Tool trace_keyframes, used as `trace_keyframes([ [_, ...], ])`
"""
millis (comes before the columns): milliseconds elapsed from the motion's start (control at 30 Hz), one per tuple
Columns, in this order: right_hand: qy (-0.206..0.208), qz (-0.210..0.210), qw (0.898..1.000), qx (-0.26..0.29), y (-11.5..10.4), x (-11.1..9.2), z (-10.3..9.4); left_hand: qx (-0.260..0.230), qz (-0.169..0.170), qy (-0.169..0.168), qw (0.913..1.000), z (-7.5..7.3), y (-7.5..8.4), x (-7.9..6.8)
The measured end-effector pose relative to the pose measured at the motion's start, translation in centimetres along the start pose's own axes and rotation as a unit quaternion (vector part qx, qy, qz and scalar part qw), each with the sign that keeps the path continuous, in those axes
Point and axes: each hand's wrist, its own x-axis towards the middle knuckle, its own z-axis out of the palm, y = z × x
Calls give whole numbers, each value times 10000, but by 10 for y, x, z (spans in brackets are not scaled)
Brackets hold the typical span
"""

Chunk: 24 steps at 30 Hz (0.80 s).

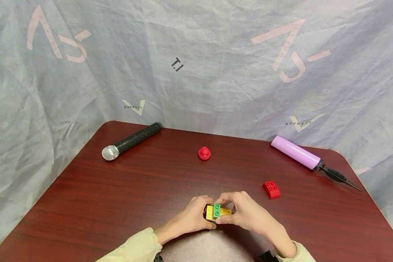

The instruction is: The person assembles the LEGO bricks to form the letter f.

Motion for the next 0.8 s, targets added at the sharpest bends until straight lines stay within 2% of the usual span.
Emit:
trace_keyframes([
  [200, -9, -9, 10000, -19, 0, 0, 0, -7, 10, 11, 10000, -1, 1, 0],
  [400, -196, -173, 9980, 573, 9, -1, 1, -59, 46, 25, 10000, 0, 1, 0],
  [567, -207, 45, 9932, 1141, 16, 4, 4, -112, 52, 31, 9999, 0, 1, 0],
  [800, -174, 372, 9876, 1513, 19, 8, 5, -98, 8, 47, 9999, 1, 1, 0],
])
